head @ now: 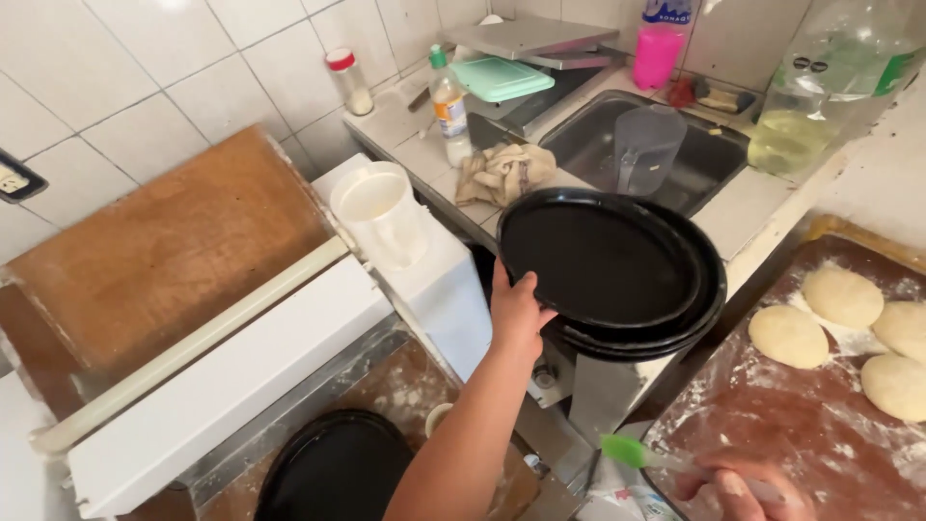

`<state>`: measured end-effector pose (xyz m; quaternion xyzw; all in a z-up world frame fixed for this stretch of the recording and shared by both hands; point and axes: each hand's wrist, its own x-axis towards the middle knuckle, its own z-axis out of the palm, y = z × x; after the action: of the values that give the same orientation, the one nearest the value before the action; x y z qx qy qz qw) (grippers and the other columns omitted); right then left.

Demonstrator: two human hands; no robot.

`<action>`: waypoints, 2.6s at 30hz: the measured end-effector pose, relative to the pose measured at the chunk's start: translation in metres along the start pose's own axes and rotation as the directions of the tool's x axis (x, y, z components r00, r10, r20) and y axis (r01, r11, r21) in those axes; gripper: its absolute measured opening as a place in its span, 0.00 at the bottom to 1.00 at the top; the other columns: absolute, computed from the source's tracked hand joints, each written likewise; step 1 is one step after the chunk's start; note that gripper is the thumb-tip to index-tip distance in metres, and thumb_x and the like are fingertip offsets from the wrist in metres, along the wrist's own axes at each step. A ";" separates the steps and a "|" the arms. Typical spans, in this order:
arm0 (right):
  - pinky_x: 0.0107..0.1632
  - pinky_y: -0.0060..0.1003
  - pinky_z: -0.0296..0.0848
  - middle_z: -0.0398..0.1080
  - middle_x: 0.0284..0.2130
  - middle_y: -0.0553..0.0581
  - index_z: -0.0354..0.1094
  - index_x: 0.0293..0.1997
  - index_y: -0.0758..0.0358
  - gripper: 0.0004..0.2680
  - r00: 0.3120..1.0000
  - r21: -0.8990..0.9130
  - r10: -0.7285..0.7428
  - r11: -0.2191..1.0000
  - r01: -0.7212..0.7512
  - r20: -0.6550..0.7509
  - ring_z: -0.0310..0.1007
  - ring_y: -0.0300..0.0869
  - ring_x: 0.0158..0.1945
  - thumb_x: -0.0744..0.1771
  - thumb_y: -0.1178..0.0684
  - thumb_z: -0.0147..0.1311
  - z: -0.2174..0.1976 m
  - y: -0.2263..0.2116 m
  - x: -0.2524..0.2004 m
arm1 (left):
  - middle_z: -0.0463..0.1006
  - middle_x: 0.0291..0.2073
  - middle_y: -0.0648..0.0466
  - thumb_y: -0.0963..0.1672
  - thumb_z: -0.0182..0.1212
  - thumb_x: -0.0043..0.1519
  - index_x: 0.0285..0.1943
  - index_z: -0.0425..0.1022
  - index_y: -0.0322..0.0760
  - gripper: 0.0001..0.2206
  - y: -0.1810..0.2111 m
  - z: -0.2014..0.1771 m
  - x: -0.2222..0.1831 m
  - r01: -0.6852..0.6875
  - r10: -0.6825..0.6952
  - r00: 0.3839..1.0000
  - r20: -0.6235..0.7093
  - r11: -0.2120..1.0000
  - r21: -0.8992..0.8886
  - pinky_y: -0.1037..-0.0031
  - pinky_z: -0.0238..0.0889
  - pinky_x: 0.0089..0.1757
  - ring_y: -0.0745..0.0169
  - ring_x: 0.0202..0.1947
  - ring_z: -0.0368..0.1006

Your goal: Oiling multiple pizza pans using a brush and oil in a bakery production area.

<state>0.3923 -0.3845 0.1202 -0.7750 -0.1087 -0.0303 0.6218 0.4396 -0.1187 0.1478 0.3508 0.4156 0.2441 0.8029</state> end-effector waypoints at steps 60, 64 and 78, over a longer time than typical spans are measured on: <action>0.41 0.54 0.72 0.79 0.40 0.60 0.74 0.50 0.50 0.12 0.563 -0.493 0.118 0.648 0.580 0.818 0.78 0.60 0.42 0.70 0.41 0.43 0.314 0.183 -0.048 | 0.73 0.65 0.42 0.53 0.48 0.67 0.72 0.68 0.38 0.27 -0.033 -0.497 -0.097 -0.017 -0.117 0.659 -0.743 0.985 -0.171 0.54 0.67 0.61 0.39 0.61 0.71; 0.49 0.51 0.73 0.81 0.42 0.58 0.76 0.57 0.53 0.15 0.653 -0.478 0.090 0.756 0.447 0.752 0.79 0.57 0.47 0.70 0.43 0.43 0.303 0.170 -0.050 | 0.72 0.67 0.44 0.52 0.47 0.68 0.74 0.65 0.38 0.27 -0.035 -0.483 -0.093 -0.044 -0.088 0.699 -0.709 0.985 -0.166 0.56 0.65 0.63 0.42 0.64 0.70; 0.38 0.22 0.61 0.61 0.28 0.40 0.62 0.42 0.48 0.07 0.595 0.219 0.641 0.569 -0.792 0.484 0.58 0.28 0.29 0.76 0.47 0.41 0.255 0.060 -0.064 | 0.73 0.67 0.44 0.52 0.49 0.67 0.73 0.66 0.35 0.27 -0.020 -0.455 -0.094 -0.137 -0.117 0.837 -0.535 0.901 -0.411 0.58 0.67 0.61 0.44 0.62 0.72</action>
<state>0.3201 -0.1579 -0.0064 -0.5913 0.1085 0.3920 0.6964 0.0090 -0.0319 -0.0067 0.0811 0.5606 0.4247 0.7063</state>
